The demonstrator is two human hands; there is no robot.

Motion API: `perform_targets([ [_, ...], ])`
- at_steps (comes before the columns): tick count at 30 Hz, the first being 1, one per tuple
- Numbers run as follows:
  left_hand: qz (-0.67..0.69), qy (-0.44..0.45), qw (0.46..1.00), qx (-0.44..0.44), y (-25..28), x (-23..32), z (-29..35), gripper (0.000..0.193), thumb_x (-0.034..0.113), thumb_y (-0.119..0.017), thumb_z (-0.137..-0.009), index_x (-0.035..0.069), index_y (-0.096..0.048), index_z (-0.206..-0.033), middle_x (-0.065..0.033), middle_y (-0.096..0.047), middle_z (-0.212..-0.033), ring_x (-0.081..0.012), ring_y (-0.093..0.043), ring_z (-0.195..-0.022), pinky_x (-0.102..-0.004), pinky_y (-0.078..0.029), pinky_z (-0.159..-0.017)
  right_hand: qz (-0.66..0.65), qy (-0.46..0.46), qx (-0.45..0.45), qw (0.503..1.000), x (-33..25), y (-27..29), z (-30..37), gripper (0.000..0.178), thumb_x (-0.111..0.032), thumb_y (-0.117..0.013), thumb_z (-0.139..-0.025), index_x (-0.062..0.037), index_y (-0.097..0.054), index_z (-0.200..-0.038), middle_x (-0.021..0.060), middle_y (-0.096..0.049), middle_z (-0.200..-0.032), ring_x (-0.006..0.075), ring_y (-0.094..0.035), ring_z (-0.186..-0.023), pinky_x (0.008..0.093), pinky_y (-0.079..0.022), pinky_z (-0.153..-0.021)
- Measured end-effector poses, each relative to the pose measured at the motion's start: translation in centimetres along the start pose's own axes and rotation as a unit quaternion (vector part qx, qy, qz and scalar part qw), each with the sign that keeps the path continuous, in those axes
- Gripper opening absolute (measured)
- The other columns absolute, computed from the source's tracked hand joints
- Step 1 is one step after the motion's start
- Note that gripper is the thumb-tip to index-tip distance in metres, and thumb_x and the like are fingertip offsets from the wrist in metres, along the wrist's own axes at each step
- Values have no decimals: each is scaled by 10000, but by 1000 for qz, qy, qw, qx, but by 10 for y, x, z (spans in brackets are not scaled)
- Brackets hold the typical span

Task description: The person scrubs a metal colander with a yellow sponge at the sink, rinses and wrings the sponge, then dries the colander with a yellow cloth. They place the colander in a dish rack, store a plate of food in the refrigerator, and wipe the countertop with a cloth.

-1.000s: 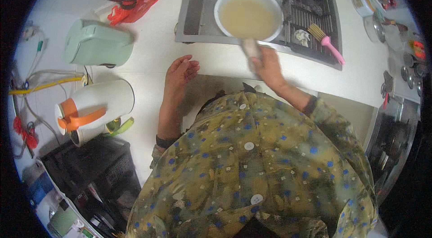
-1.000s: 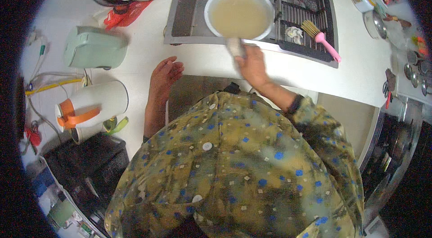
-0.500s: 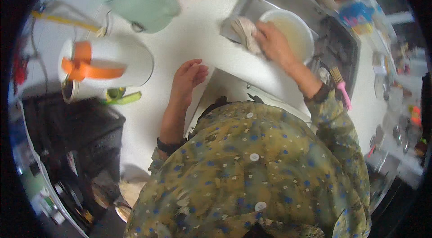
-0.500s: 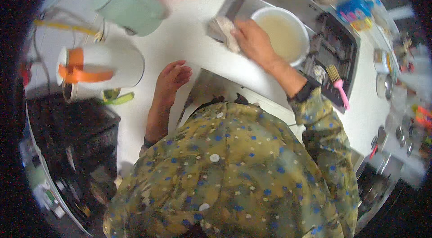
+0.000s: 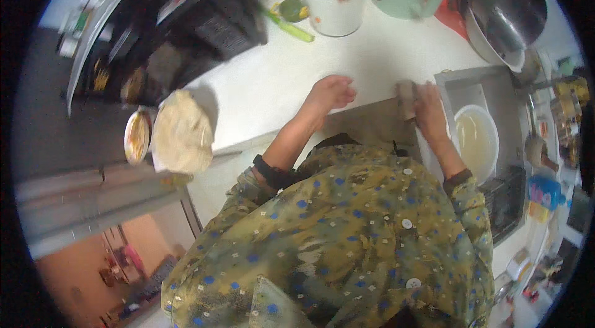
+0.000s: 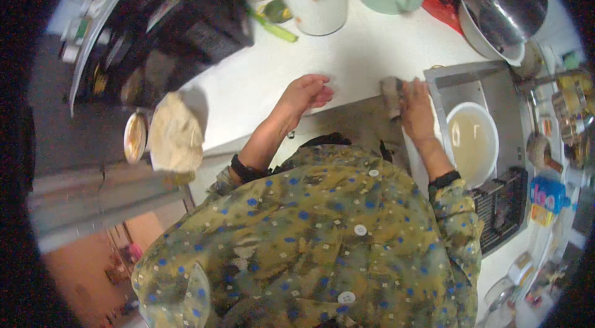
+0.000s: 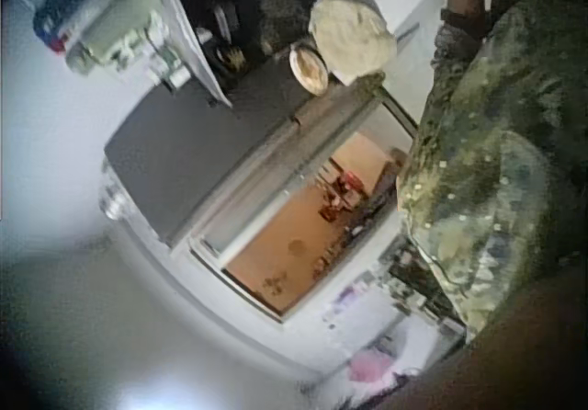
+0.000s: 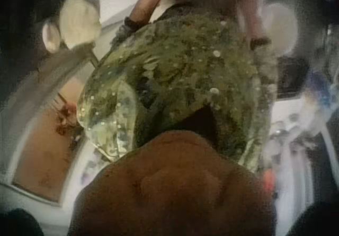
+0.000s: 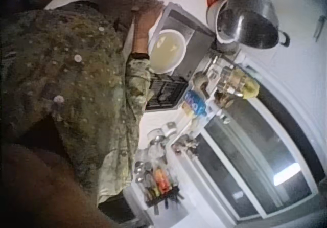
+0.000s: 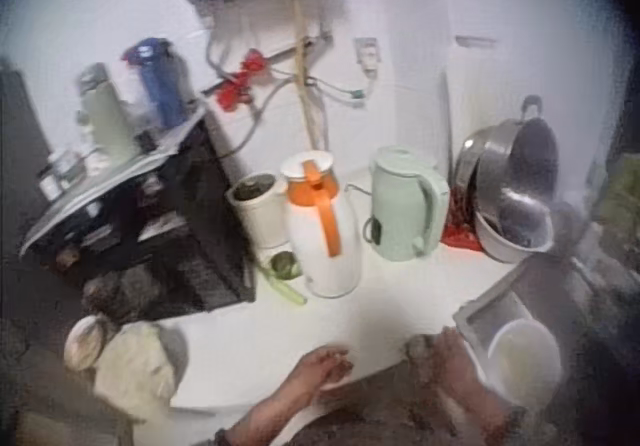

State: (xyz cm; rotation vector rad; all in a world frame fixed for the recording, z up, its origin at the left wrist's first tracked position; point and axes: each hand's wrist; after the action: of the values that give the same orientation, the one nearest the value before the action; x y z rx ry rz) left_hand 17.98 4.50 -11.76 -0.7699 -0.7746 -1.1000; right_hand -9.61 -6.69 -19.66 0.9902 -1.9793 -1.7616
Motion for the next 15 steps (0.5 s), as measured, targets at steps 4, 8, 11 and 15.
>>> perform_targets([
  [4, 39, -17, 993, 106, 30, -37, 74, 277, 218, -481, -908, 37, -521, -1114, -81, -622, -931, -136, -595, -807, -243, -486, -719, 135, 10, -102, 985, 38, -1, -56, 274, -181, -470, -844, 23, -514, -1021, 225, -504, -973, 386, -482, -949, 464, -386, -806],
  [8, 52, 15, 961, 271, 63, -76, 166, 261, 200, -485, -902, 36, -522, -1102, -78, -627, -922, -143, -599, -809, -267, -487, -718, -42, -41, -32, 998, 0, -16, -125, 219, -194, -460, -829, -22, -596, -835, 177, -583, -870, 339, -537, -868, 471, -409, -767],
  [11, 101, 15, 930, 354, 91, -95, 230, 290, 183, -520, -874, 28, -491, -1117, -84, -617, -903, -165, -598, -795, -291, -485, -712, 35, 188, 72, 979, -88, -40, -123, 203, -188, -464, -827, -24, -579, -792, 160, -589, -861, 315, -553, -866, 470, -428, -718],
  [15, 209, -55, 882, 419, 131, -109, 270, 353, 176, -531, -862, 32, -412, -1161, -107, -588, -895, -210, -589, -763, -325, -486, -683, 75, 112, 201, 970, -176, -52, -70, 476, -228, -589, -758, -44, -446, -1173, 136, -455, -1192, 306, -425, -1118, 478, -377, -899],
])
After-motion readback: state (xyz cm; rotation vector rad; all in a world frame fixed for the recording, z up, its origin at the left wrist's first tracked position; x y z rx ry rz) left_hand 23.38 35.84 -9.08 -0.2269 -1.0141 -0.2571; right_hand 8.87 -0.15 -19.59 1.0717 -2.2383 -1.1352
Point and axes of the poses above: each hand's wrist, its own z-axis away from the middle knuckle, its own y-axis out of the back of the hand, x = y × z
